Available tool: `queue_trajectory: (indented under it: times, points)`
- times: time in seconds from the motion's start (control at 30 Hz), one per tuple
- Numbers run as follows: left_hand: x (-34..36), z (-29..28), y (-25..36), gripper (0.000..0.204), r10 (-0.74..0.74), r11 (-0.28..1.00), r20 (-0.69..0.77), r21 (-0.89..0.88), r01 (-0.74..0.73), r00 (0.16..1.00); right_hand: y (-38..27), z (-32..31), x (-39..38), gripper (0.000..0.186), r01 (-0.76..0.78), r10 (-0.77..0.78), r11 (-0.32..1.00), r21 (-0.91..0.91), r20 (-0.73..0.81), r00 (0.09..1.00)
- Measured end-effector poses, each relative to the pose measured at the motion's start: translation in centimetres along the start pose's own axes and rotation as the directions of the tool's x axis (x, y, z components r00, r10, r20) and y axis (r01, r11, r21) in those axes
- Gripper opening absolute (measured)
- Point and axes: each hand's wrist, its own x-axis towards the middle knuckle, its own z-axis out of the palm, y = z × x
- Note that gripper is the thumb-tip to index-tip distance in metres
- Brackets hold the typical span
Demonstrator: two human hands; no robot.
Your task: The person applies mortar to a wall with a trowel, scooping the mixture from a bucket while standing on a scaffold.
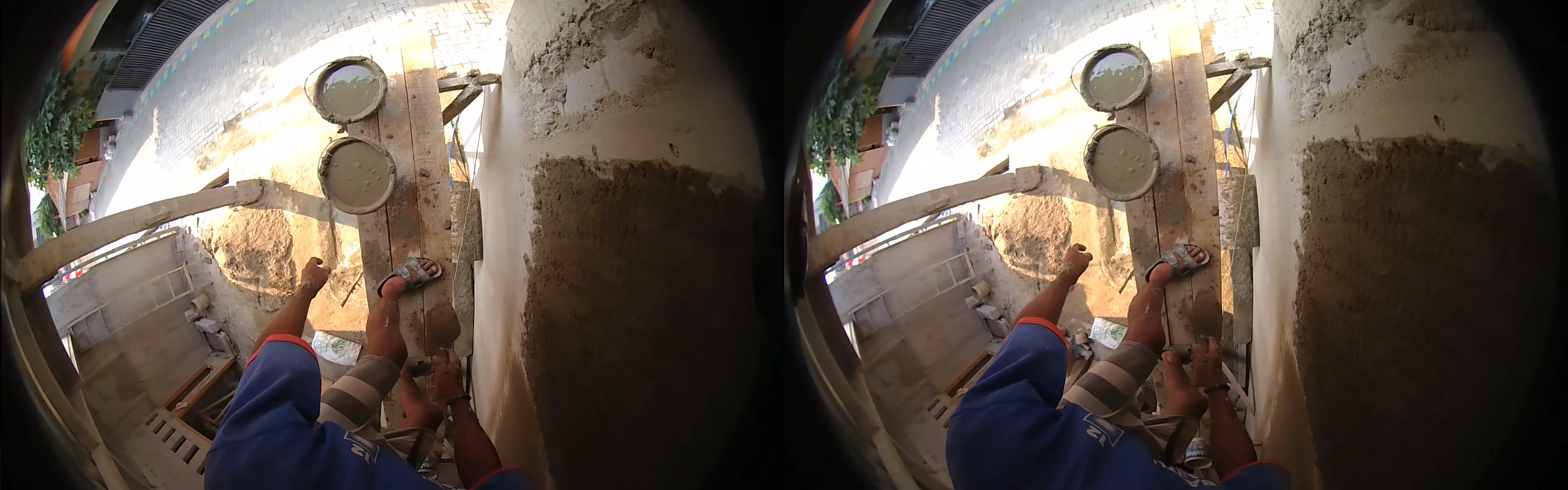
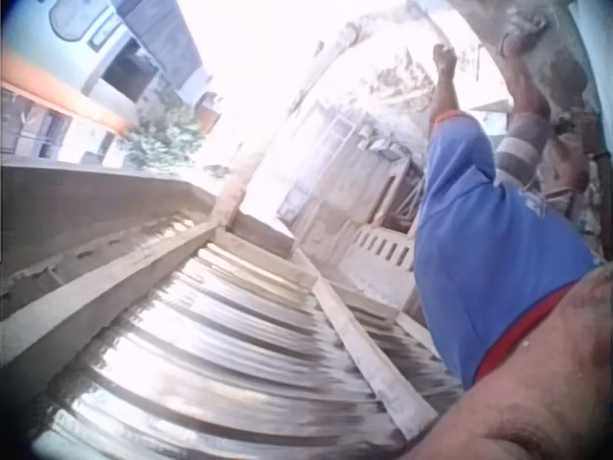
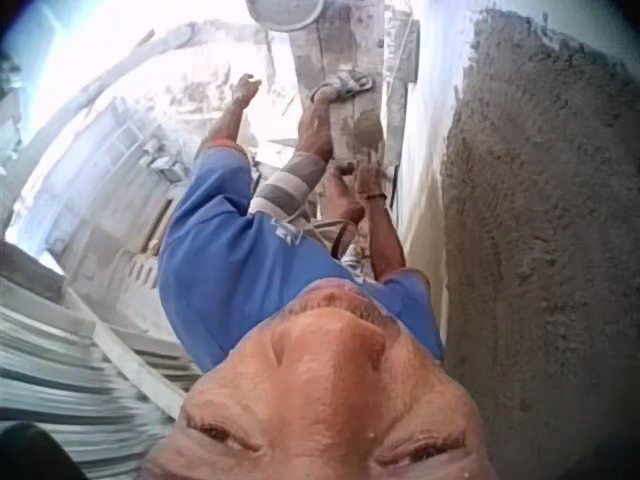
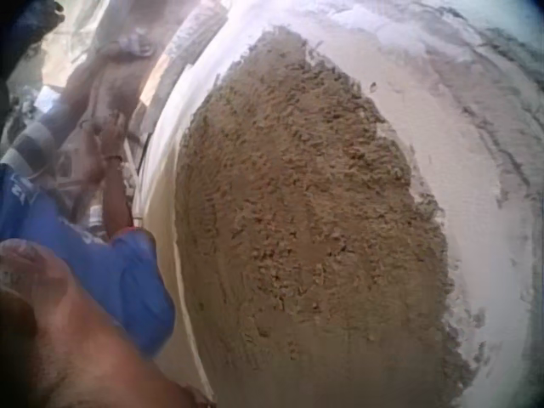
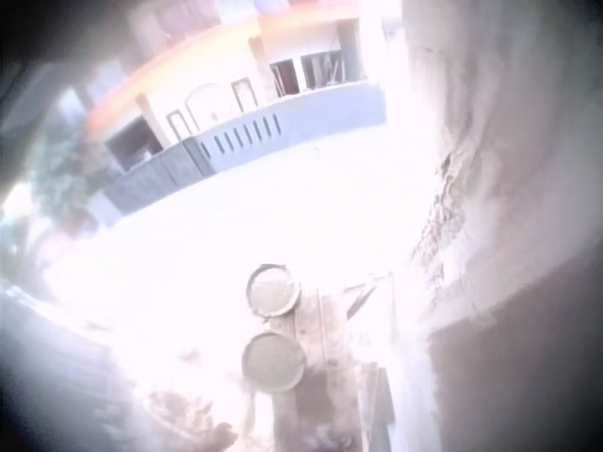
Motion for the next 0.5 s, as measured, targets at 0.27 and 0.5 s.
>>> queue_trajectory:
  times: [0.27,0.5]
  points:
    - [16.4,-0.8,2.9,0.066,-0.006,0.94,-0.128,-0.339,-0.038,0.992,-11.4,6.4,22.6,0.048,0.263,-0.265,0.962,-0.074,-0.014,0.964]
    - [28.3,-1.0,4.6,0.07,0.009,0.912,-0.13,-0.405,-0.062,0.992,-16.6,11.7,34.2,0.044,0.415,-0.415,0.909,-0.035,0.004,0.91]
